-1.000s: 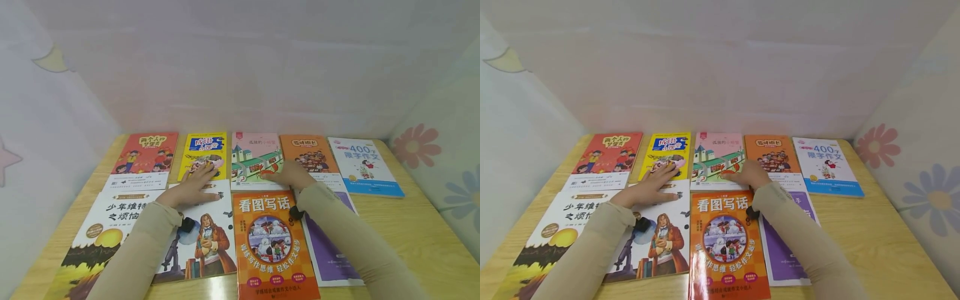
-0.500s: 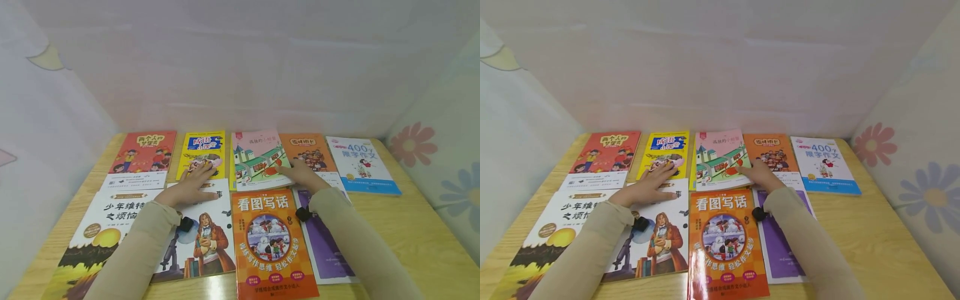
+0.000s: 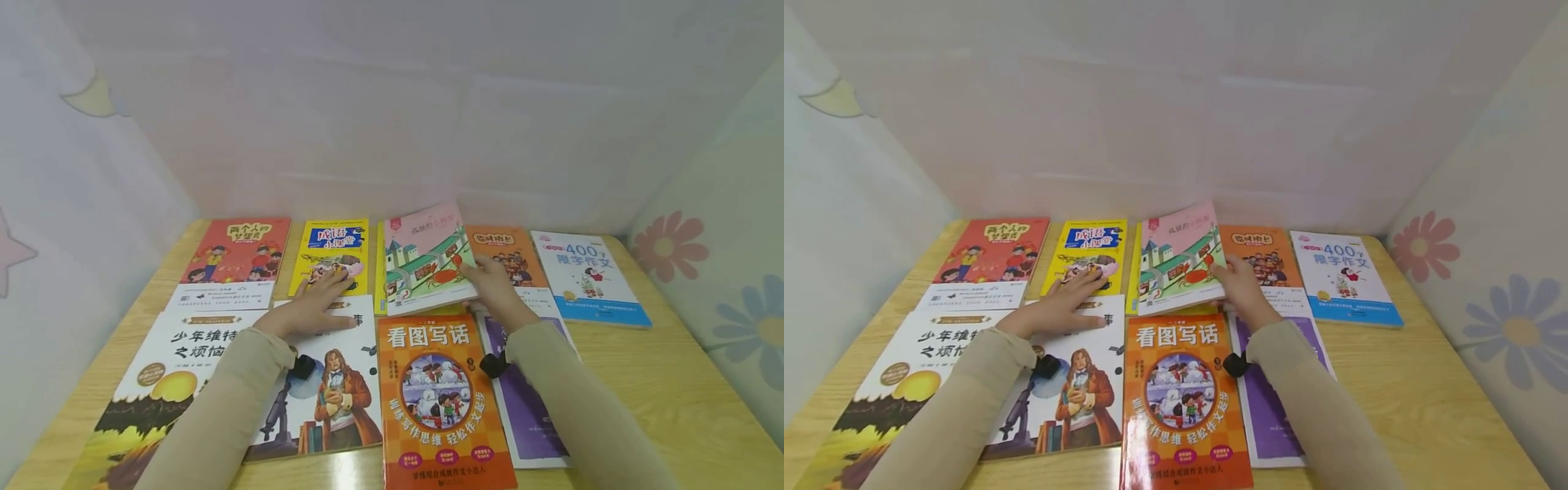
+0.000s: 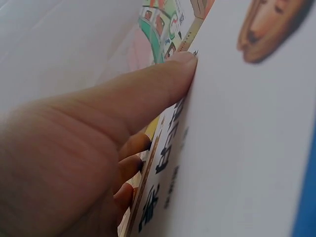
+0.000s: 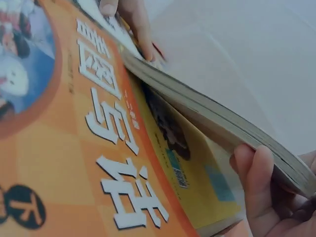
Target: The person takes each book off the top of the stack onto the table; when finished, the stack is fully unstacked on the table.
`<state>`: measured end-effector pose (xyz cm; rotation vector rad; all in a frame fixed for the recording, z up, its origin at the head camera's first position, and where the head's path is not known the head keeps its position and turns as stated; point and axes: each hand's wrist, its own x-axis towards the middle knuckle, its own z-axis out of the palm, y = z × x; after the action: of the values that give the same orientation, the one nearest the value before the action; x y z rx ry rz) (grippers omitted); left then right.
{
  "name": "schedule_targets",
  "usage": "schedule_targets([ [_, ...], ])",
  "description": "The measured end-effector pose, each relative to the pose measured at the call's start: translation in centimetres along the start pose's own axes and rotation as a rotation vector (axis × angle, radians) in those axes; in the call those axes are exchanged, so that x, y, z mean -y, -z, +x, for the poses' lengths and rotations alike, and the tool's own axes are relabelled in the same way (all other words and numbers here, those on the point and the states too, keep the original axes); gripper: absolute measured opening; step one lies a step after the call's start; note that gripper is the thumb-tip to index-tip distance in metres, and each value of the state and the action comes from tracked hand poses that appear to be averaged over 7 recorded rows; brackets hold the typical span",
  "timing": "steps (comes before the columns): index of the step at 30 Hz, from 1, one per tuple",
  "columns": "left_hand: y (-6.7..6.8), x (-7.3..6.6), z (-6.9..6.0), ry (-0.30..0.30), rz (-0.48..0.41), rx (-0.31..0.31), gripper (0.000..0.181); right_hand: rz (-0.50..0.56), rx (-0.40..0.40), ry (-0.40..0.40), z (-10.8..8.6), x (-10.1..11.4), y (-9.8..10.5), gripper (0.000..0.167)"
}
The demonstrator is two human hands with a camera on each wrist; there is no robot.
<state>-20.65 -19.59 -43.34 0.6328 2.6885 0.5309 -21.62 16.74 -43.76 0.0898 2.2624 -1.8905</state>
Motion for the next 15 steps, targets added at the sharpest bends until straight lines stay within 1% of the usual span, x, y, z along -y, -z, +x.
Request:
schedule_targets([
  [3,-0.2,0.1,0.0,-0.005,-0.001,-0.004,0.097,0.023,-0.025,0.055,-1.1,0.0,0.7,0.053],
  [4,-0.3,0.1,0.0,-0.005,-0.002,-0.006,0.097,0.038,-0.029,0.06,-1.4,0.0,1.0,0.055],
  [6,-0.5,0.1,0.0,-0.007,-0.005,-0.005,0.097,0.051,-0.02,0.066,-2.2,-0.1,1.6,0.058],
  [10,-0.8,0.2,-0.2,-0.003,-0.008,0.02,0.098,0.073,0.007,0.055,-3.8,-0.4,2.5,0.061],
  [12,-0.8,0.2,-0.3,-0.008,-0.011,0.024,0.098,0.098,0.015,0.069,-4.5,-0.5,2.9,0.06],
  [15,-0.4,0.1,-0.4,-0.012,-0.004,0.014,0.098,0.162,0.041,0.125,-5.4,-0.4,3.5,0.058],
])
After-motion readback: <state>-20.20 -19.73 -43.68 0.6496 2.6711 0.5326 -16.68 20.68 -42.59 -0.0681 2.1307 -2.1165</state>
